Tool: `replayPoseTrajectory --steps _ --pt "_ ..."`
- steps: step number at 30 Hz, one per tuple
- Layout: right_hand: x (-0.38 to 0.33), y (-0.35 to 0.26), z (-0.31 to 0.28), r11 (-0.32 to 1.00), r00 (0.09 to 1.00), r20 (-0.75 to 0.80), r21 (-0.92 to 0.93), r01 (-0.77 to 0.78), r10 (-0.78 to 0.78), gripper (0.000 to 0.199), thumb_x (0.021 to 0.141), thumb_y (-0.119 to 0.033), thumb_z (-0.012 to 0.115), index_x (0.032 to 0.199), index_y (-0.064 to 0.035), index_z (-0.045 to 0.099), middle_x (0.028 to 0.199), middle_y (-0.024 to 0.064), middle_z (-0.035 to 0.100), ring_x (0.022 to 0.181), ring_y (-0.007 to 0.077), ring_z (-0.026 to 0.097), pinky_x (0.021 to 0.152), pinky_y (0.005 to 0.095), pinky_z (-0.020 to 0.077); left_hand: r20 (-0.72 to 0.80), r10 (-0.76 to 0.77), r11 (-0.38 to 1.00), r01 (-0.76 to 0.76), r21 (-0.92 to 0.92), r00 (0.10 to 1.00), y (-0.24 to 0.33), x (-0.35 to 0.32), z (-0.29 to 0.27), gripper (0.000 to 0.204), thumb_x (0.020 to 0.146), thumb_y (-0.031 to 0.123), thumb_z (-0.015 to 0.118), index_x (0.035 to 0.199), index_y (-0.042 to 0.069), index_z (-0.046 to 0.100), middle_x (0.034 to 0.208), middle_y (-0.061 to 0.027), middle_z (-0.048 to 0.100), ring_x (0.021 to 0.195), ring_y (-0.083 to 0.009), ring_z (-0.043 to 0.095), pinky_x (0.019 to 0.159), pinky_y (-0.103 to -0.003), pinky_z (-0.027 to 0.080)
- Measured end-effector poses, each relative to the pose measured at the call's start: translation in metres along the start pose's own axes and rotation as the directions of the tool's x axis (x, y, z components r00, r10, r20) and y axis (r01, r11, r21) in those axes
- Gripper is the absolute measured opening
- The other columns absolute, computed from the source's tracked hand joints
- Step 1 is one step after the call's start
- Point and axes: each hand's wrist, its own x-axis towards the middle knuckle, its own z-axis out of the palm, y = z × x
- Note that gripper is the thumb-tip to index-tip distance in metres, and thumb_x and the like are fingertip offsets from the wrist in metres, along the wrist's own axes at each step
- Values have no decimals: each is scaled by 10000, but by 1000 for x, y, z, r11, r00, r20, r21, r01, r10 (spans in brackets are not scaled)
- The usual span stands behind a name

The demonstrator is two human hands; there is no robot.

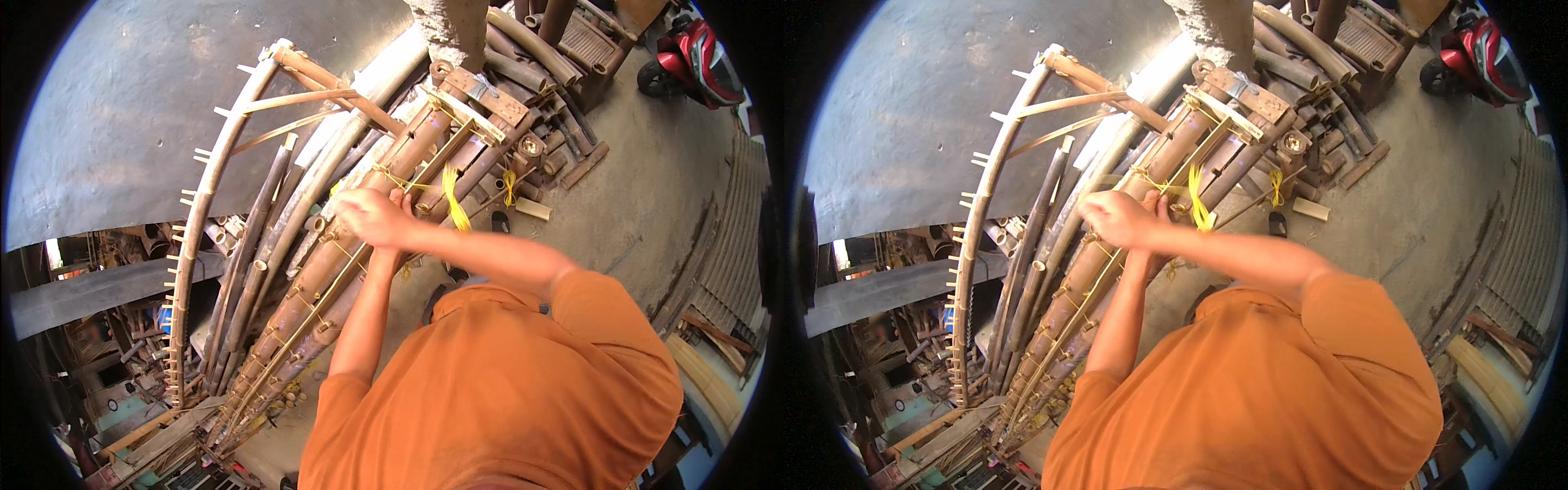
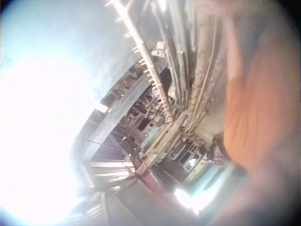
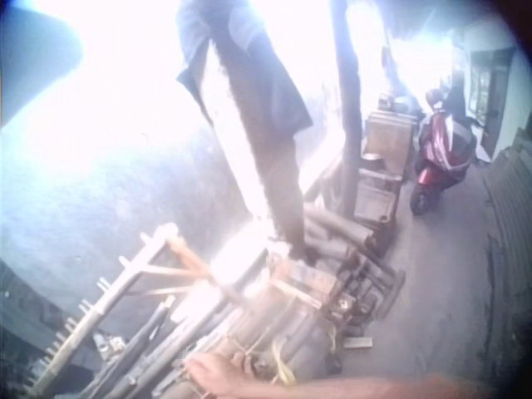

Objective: The person assembles a bamboo frame by inserting thin bamboo strips into pre-cut slots on a curved bamboo structure and securing them with yellow plastic ties. The person repeatedly picks up strips, positions them, and ties them in place.

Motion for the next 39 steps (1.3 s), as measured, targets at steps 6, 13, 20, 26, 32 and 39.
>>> replayPoseTrajectory --steps 6,13,20,26,32,39 --pt "92 -14 -9 749 809 559 -613 254 183 334 899 -285 477 999 -61 704 989 189 691 963 363 651 856 489 487 233 -18 989 51 -135 972 25 7 -54 331 969 263 452 1069 0 626 1055 -268 646 1033 -440 598 876 -517 445" --pt "83 60 -65 633 894 208 -767 -103 397 347 939 -364 517 940 -61 687 875 170 683 819 275 650 725 385 488 247 -150 975 185 -126 957 55 18 -71 379 1002 350 432 951 44 649 852 -244 667 874 -455 633 769 -542 471" --pt "-76 -18 -97 869 639 688 -491 61 343 328 898 -202 507 647 -9 591 656 222 593 661 394 603 672 448 508 177 -167 983 177 -45 970 46 9 -64 342 998 347 450 972 81 663 811 -226 668 808 -459 634 703 -538 483" --pt "-118 59 -93 924 894 442 -366 113 66 419 934 -265 533 601 -13 576 624 213 573 635 393 574 762 457 463 153 -167 708 226 -669 974 55 71 -82 228 991 195 517 1009 57 698 748 -48 688 672 -112 599 633 -302 483" --pt "-129 48 -101 921 880 474 -346 180 7 432 925 -243 550 546 -41 507 573 193 526 640 362 541 691 462 418 32 -163 987 163 18 986 -66 154 -7 362 950 294 536 983 -34 683 851 -238 692 868 -347 680 788 -447 512" --pt "-144 111 -208 836 799 -391 -120 -536 457 265 856 -116 544 1095 -12 590 969 160 651 906 281 624 839 402 499 299 -129 984 84 160 946 104 161 -39 312 957 281 500 1103 45 641 1033 -247 674 1023 -405 635 896 -504 486"
